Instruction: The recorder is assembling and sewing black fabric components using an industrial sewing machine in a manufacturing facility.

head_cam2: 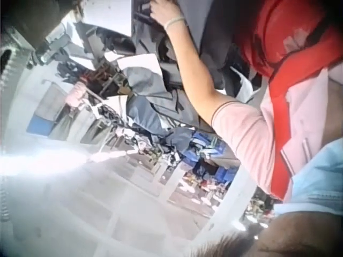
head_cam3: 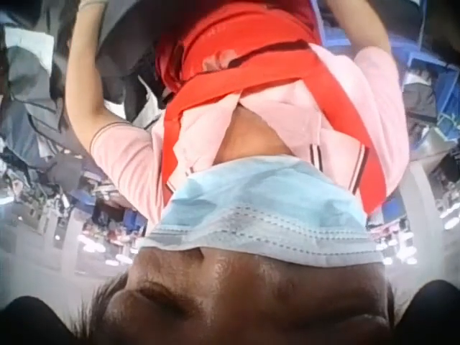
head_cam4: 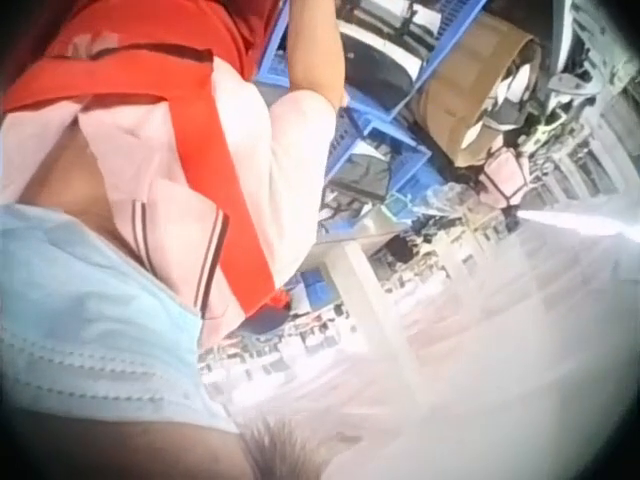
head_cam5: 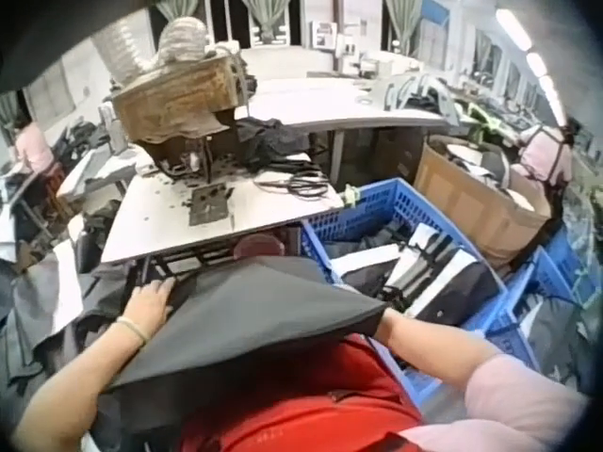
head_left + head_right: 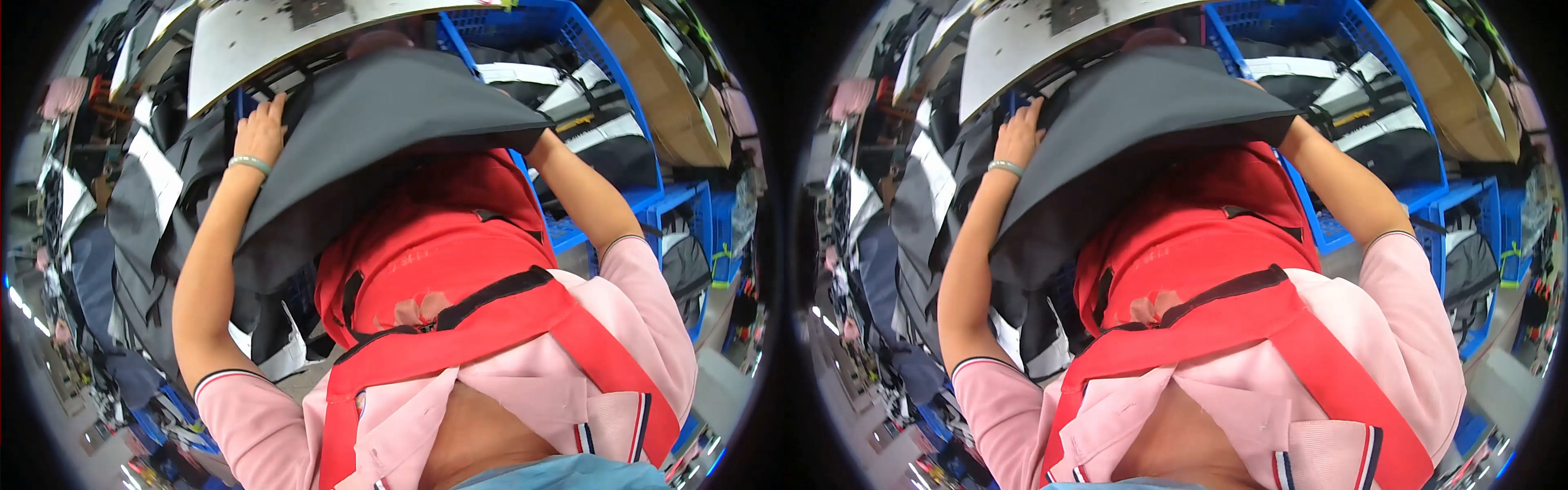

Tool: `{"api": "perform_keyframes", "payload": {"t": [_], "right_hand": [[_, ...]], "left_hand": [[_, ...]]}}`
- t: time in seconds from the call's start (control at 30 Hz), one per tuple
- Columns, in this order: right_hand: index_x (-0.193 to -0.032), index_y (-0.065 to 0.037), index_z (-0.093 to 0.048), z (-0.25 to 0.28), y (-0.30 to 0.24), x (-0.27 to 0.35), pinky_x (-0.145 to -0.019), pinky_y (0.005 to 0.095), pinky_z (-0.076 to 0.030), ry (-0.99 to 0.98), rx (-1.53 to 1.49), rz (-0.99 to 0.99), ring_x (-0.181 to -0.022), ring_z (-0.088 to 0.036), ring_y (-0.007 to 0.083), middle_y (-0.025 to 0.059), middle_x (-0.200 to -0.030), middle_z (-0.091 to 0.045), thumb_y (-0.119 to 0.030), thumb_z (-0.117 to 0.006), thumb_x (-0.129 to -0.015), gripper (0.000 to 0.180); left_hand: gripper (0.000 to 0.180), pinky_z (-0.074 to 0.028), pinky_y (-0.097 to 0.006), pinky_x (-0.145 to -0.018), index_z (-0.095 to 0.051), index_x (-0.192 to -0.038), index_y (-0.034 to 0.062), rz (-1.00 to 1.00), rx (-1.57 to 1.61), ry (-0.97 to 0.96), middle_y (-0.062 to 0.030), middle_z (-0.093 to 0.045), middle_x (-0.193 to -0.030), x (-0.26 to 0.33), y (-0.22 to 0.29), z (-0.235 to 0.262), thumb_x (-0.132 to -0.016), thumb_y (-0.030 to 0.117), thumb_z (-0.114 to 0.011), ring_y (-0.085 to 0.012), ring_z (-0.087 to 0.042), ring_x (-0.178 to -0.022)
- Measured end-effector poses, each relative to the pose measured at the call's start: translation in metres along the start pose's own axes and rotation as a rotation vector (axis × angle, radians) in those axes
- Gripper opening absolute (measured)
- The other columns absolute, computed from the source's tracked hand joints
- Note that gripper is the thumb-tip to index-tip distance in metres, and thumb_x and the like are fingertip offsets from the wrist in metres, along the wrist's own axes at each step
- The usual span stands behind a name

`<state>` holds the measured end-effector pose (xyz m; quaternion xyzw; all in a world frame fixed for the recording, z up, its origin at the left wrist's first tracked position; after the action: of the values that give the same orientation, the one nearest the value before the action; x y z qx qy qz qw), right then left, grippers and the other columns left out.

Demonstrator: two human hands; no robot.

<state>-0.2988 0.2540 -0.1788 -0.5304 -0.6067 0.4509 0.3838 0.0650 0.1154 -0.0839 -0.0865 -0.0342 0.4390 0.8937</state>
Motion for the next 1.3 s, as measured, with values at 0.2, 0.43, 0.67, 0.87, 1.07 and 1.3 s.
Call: {"api": "perform_keyframes", "payload": {"t": [0.2, 0.43, 0.67, 0.87, 1.07, 1.3], "right_hand": [[-0.123, -0.003, -0.059, -0.032, -0.043, 0.021, -0.087, 0.0244, -0.050, 0.229, 0.066, -0.272, -0.099, -0.062, 0.0109, 0.0056, -0.112, -0.065, -0.019, -0.053, -0.099, 0.029], [-0.134, -0.004, -0.046, -0.085, -0.044, 0.009, -0.106, 0.0317, -0.042, -0.065, -0.052, 0.262, -0.121, -0.053, 0.0193, 0.0096, -0.131, -0.054, -0.018, -0.051, -0.098, 0.038], [-0.125, -0.004, -0.054, -0.064, -0.029, -0.009, -0.094, 0.0319, -0.048, 0.088, -0.243, -0.091, -0.113, -0.056, 0.0173, 0.0092, -0.121, -0.060, -0.015, -0.053, -0.096, 0.031], [-0.132, -0.006, -0.045, -0.036, -0.129, -0.022, -0.099, 0.0293, -0.038, 0.785, 0.521, 0.687, -0.107, -0.052, 0.0177, 0.0066, -0.123, -0.055, -0.040, -0.052, -0.099, 0.048], [-0.121, 0.002, -0.058, -0.104, -0.141, -0.037, -0.096, 0.0326, -0.044, -0.313, 0.782, 0.038, -0.109, -0.059, 0.0203, 0.0137, -0.115, -0.065, -0.026, -0.062, -0.093, 0.040], [-0.107, 0.002, -0.067, -0.147, -0.112, -0.108, -0.073, 0.0250, -0.048, -0.161, 0.264, 0.170, -0.080, -0.059, 0.0072, 0.0009, -0.089, -0.069, -0.015, -0.061, -0.092, 0.024]], "left_hand": [[0.027, -0.047, -0.038, -0.092, -0.064, -0.114, 0.0024, -0.138, 0.586, 0.113, -0.0144, -0.060, -0.119, -0.014, 0.050, 0.092, -0.090, 0.010, -0.057, -0.0336, -0.059, -0.107], [0.050, -0.041, -0.040, -0.096, -0.061, -0.115, 0.0020, -0.626, 0.480, 0.334, -0.0170, -0.061, -0.113, 0.012, 0.227, 0.180, -0.077, 0.032, -0.073, -0.0320, -0.057, -0.108], [0.007, -0.046, -0.035, -0.071, -0.059, -0.085, 0.0053, -0.569, 0.566, 0.410, -0.0092, -0.060, -0.081, -0.012, 0.209, 0.139, -0.079, 0.007, -0.061, -0.0268, -0.059, -0.075], [0.003, -0.047, -0.033, -0.067, -0.060, -0.090, 0.0027, -0.415, 0.781, 0.421, -0.0135, -0.060, -0.083, -0.027, 0.163, 0.142, -0.088, 0.004, -0.060, -0.0304, -0.058, -0.072], [0.006, -0.048, -0.033, -0.069, -0.060, -0.095, 0.0006, -0.133, 0.968, 0.327, -0.0149, -0.063, -0.081, -0.029, 0.098, 0.150, -0.091, 0.005, -0.059, -0.0299, -0.061, -0.073], [0.016, -0.049, -0.029, -0.074, -0.066, -0.099, -0.0023, -0.066, 1.045, 0.312, -0.0143, -0.068, -0.084, -0.051, 0.069, 0.150, -0.088, 0.008, -0.063, -0.0224, -0.064, -0.078]]}}
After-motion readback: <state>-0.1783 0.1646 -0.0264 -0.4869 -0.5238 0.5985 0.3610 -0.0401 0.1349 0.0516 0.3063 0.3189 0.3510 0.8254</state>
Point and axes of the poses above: each hand's wrist, its own x-axis away from the middle knuckle, its own z-axis out of the back of the hand, y = z × x, the point moved 5 cm from there along -x, towards the middle knuckle
